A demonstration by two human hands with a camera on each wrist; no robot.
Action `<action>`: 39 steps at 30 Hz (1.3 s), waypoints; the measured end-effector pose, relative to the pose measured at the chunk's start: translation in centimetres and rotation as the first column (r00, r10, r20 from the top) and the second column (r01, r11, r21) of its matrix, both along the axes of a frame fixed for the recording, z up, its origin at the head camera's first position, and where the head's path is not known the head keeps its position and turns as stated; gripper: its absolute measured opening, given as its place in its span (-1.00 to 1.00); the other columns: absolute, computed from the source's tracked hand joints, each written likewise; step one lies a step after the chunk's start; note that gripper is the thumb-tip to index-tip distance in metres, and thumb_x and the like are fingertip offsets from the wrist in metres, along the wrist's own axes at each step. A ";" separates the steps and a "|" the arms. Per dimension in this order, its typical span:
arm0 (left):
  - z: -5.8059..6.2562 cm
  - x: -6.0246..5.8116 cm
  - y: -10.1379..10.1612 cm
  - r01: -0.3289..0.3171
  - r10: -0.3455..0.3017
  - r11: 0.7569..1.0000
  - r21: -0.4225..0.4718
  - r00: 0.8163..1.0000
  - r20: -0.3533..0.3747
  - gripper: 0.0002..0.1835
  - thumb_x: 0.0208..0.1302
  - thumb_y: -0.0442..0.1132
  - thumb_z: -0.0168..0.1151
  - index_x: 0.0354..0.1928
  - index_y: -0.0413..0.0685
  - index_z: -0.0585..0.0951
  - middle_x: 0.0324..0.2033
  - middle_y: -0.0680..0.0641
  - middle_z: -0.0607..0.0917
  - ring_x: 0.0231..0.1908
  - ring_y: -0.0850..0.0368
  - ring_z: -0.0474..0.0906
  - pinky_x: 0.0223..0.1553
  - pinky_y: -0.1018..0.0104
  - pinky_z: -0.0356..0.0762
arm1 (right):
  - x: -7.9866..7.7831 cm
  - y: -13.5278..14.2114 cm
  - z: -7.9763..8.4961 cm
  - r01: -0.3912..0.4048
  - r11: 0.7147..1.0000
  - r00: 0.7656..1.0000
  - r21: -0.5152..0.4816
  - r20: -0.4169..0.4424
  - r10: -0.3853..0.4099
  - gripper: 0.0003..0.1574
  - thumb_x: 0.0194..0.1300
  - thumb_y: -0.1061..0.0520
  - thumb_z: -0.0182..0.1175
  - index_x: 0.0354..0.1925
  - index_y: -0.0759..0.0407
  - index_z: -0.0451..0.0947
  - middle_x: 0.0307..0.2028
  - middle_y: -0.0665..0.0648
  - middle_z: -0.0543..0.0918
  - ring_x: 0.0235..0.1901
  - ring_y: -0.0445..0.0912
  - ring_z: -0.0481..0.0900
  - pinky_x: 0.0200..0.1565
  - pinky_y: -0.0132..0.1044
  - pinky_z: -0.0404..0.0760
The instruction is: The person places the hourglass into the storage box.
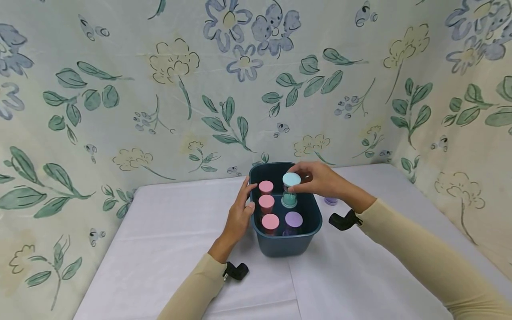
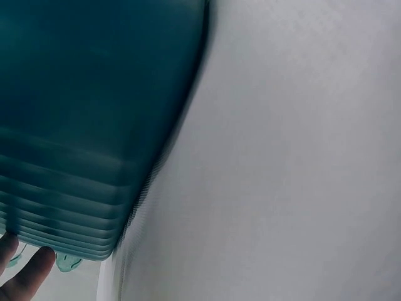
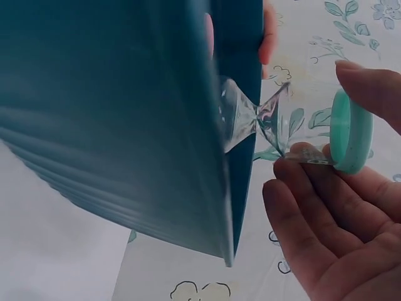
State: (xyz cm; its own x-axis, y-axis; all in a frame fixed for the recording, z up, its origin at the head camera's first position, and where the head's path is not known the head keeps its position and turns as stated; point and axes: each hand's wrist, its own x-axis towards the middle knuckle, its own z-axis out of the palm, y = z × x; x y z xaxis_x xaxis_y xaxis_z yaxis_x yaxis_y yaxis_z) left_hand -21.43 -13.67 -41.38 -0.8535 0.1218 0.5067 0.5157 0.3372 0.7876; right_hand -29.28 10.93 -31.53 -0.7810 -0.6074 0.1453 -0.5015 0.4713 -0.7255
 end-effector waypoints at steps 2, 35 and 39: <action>0.1 0.0 0.0 0.003 -0.003 1.000 0.006 1.000 0.004 -0.44 0.34 -0.30 -0.20 0.37 -0.30 0.24 0.47 -0.28 0.01 0.44 -0.23 -0.04 0.29 -0.30 0.03 | 0.0 0.0 -0.2 0.004 1.000 1.000 0.009 -0.004 -0.004 -0.45 0.05 0.03 0.46 0.02 0.11 0.56 -0.16 0.06 0.65 -0.21 -0.02 0.62 -0.11 -0.17 0.66; -0.1 0.1 0.2 -0.010 0.010 1.000 -0.009 1.000 -0.015 -0.45 0.32 -0.31 -0.20 0.36 -0.30 0.26 0.47 -0.29 0.03 0.43 -0.27 -0.03 0.27 -0.30 0.07 | 0.4 -0.3 -3.1 0.046 0.987 0.979 0.152 -0.202 -0.014 -0.40 0.00 -0.02 0.49 0.00 0.17 0.56 -0.04 0.12 0.62 -0.04 0.02 0.53 0.05 0.00 0.57; -0.5 -0.2 0.1 -0.017 0.017 1.000 -0.020 1.000 -0.014 -0.45 0.33 -0.30 -0.20 0.36 -0.29 0.26 0.47 -0.27 0.04 0.43 -0.27 -0.01 0.27 -0.30 0.10 | 0.4 -0.4 -3.4 0.033 0.987 0.975 0.159 -0.224 0.003 -0.40 0.00 -0.01 0.49 -0.01 0.18 0.56 -0.04 0.14 0.62 -0.03 0.04 0.52 0.06 0.02 0.56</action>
State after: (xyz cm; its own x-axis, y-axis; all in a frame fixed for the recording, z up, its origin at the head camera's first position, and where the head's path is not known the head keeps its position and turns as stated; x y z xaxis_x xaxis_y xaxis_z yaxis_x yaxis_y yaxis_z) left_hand -21.66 -13.58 -41.89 -0.8484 0.1176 0.5161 0.5206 0.3615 0.7734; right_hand -28.86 10.54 -34.92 -0.7490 -0.6257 0.2179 -0.6339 0.5812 -0.5102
